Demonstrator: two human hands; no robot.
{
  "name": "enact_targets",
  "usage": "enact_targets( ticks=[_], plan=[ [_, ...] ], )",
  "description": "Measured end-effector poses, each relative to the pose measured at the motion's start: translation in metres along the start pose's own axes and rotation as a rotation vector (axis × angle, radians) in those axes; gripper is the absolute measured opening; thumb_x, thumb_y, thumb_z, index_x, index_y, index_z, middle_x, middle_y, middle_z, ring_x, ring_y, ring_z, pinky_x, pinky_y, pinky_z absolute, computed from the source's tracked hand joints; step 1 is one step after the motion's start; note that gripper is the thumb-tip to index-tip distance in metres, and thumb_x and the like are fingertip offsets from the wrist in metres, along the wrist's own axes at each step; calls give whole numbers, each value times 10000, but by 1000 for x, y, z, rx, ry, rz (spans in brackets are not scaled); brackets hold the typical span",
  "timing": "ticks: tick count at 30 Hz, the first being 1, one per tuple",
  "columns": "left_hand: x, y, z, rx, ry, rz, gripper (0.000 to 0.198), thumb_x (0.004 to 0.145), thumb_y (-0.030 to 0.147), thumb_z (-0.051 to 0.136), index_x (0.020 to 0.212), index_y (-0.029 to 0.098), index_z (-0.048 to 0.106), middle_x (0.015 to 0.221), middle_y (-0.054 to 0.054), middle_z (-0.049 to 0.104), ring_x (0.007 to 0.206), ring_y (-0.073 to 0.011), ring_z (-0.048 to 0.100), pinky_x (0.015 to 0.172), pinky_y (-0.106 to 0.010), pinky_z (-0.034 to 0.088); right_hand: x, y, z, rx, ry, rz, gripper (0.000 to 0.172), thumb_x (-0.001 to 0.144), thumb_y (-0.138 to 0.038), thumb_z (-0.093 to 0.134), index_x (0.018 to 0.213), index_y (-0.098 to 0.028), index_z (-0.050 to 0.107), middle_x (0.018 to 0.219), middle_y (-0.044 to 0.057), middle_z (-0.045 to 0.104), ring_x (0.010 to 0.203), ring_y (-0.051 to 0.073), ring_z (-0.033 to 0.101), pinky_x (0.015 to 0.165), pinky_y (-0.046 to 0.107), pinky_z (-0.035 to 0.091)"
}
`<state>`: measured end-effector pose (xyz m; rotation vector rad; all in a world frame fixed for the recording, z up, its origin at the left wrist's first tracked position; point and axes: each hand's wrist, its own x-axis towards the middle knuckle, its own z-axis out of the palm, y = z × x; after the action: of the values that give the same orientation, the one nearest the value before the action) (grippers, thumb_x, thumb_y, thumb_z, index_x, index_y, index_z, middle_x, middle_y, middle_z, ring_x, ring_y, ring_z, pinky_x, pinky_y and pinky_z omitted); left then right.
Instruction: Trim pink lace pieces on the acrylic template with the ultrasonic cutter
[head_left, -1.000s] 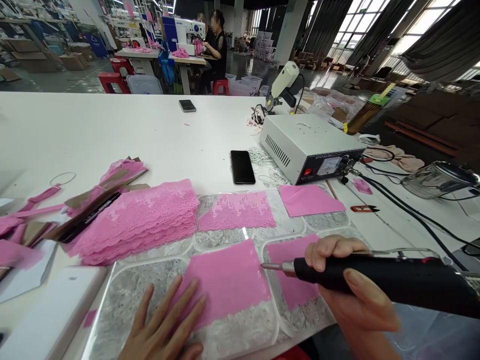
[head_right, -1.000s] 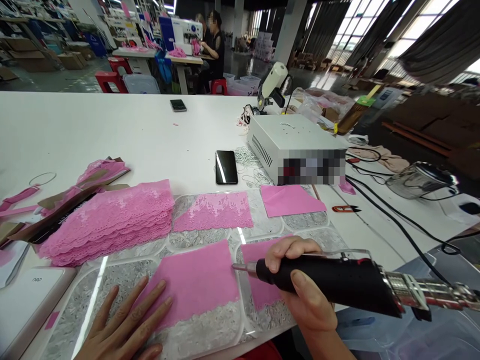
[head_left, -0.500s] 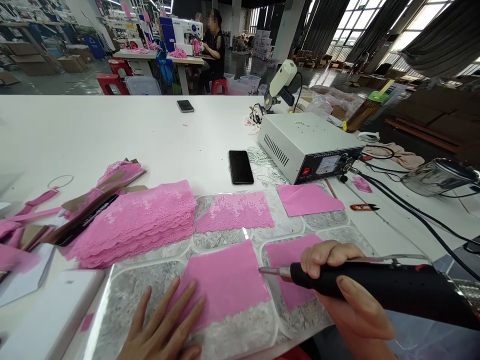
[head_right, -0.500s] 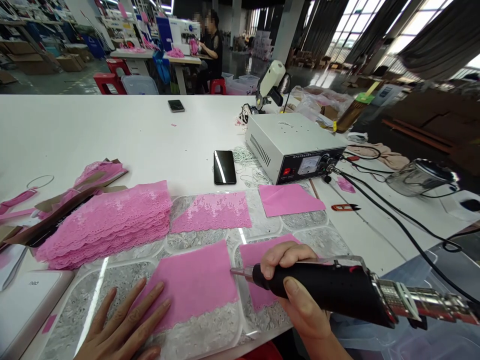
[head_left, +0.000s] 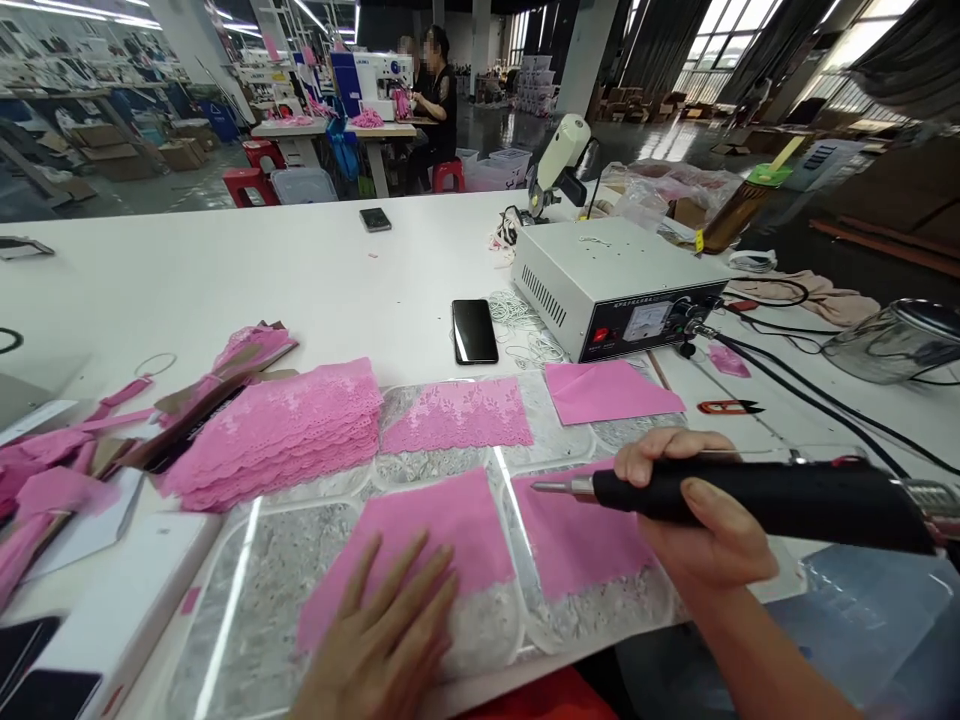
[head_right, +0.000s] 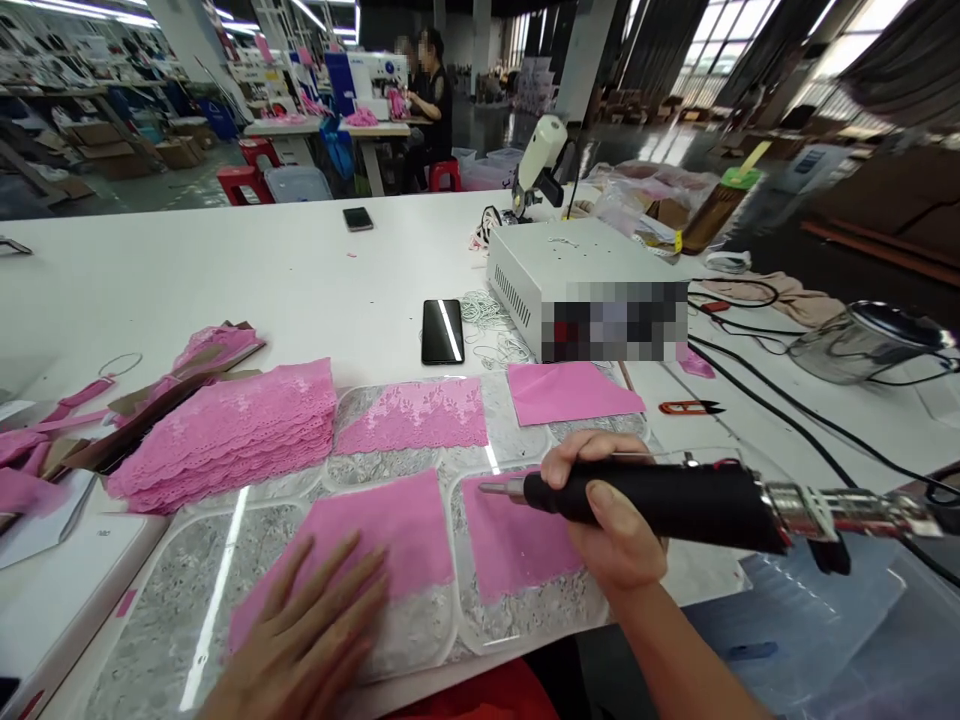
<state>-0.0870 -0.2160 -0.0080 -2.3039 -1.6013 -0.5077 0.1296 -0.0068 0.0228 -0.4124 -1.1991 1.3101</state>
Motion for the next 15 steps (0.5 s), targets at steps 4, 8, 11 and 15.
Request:
enact_targets(
  ticks=[4, 8, 11, 15],
  plan=[
    [41, 25, 20, -45, -53, 58, 335, 974, 174, 483, 1293, 164, 584, 1386, -58, 582, 1419, -242, 369, 1226, -523, 97, 8, 6, -1, 50, -61, 29, 114, 753, -276, 646, 855, -226, 647, 803, 10, 590, 593, 140, 566, 571, 334, 503],
    [59, 37, 30, -85, -109, 51, 329, 962, 220, 534, 1282, 170, 590, 1372, -68, 593, 1394, -242, 412, 1222, -518, 115, 8, 9, 3, 86, -98, 35, 109, 783, -278, 640, 879, -228, 642, 814, 9, 601, 623, 143, 582, 610, 337, 502],
    [62, 41, 33, -94, -99, 29, 318, 978, 266, 521, 1274, 179, 596, 1376, -44, 592, 1389, -232, 419, 1229, -497, 90, 7, 11, 4, 73, -105, 39, 103, 795, -277, 635, 888, -233, 641, 815, 9, 605, 626, 147, 580, 621, 349, 499],
    [62, 44, 36, -98, -98, 22, 329, 990, 313, 504, 1276, 179, 596, 1375, -43, 593, 1392, -233, 415, 1229, -495, 84, 7, 13, 4, 57, -126, 43, 100, 794, -280, 633, 882, -232, 636, 800, 10, 605, 618, 153, 581, 600, 354, 502]
  ],
)
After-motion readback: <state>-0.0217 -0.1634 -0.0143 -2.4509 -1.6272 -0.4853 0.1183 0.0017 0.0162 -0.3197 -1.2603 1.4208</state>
